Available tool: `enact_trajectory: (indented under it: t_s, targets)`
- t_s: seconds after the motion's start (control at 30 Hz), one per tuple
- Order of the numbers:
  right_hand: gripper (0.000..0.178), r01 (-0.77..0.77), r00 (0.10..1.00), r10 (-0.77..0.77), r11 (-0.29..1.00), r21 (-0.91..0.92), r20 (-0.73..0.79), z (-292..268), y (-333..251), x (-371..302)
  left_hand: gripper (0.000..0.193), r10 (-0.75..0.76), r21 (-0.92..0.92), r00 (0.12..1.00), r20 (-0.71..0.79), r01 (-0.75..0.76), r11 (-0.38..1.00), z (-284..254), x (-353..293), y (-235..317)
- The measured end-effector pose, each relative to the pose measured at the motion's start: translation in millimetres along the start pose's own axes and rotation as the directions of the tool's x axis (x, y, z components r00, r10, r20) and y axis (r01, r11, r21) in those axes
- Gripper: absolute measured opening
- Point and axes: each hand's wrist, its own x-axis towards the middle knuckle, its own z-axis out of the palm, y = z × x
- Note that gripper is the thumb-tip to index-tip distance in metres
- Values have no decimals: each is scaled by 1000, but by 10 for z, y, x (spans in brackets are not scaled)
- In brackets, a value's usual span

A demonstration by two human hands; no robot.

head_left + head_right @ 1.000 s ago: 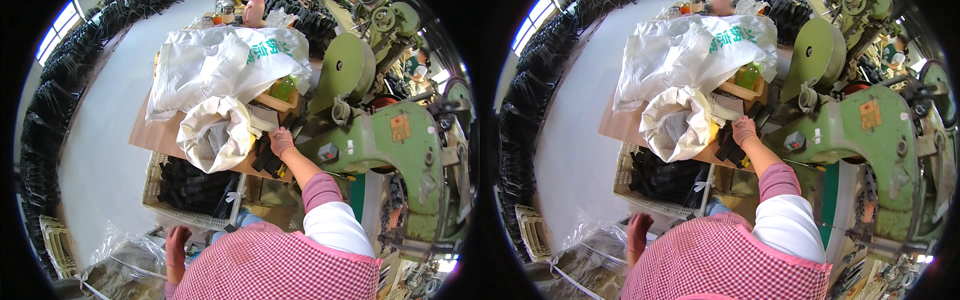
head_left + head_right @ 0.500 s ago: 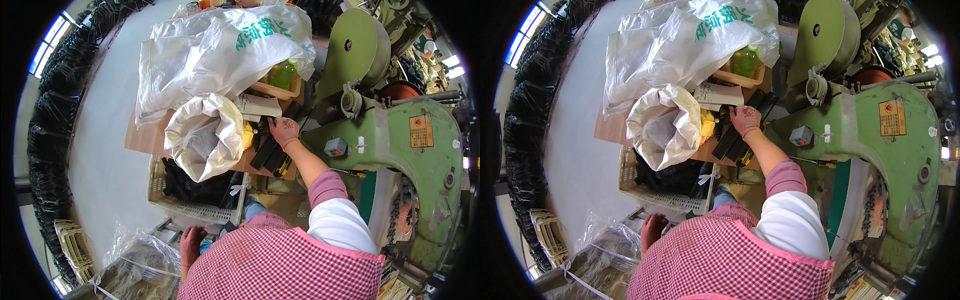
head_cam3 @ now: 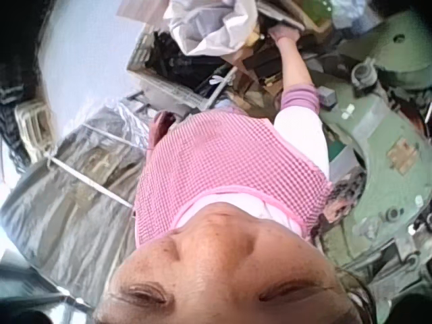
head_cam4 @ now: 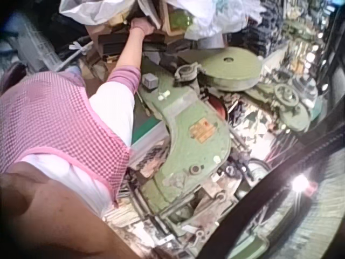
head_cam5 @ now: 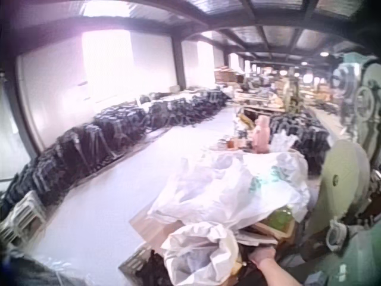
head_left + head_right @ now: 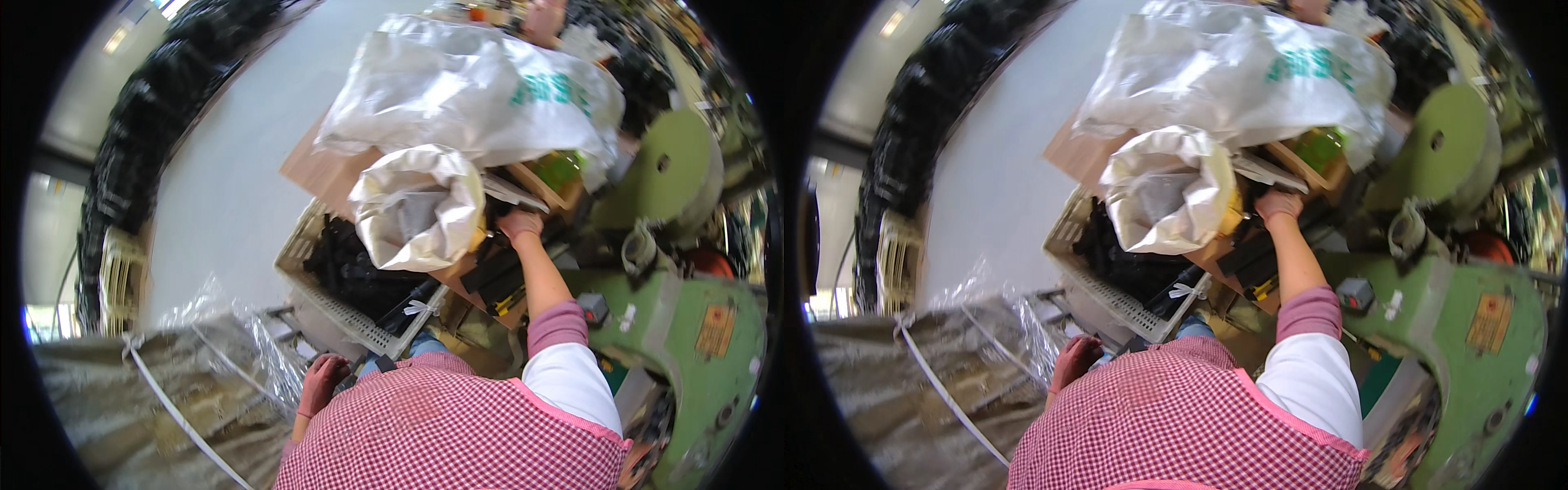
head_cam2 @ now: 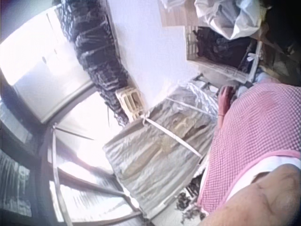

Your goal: The person assembles metal components by inserting small black plastic pieces into cylindrical metal rods and then placing the rods into a larger metal housing. The person repeats this process with multiple parts, handling them one at a time.

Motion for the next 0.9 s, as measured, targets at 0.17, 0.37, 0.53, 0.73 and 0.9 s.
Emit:
enact_trajectory:
  t_s: [0.17,0.37,0.53,0.73,0.9]
  targets:
    - [78,53,995,-48,997,-61,85,130,149,225,22,-89,-16,993,-75,88,996,126,-339,-45]
    - [87,148,989,-148,989,5,-22,-4,141,160,21,-582,-772,812,41,396,498,335,-588,-11]
    - [38,51,951,-228,785,617,211,-362,237,47,26,-493,-756,870,35,346,557,409,-723,-50]
    - [32,-187,854,-185,764,617,487,-1112,580,-407,28,-555,-906,822,131,326,269,287,-503,-158]
    - [40,-257,626,-389,716,649,676,-1586,1225,-1153,32,-370,-864,890,267,391,318,76,6,-466]
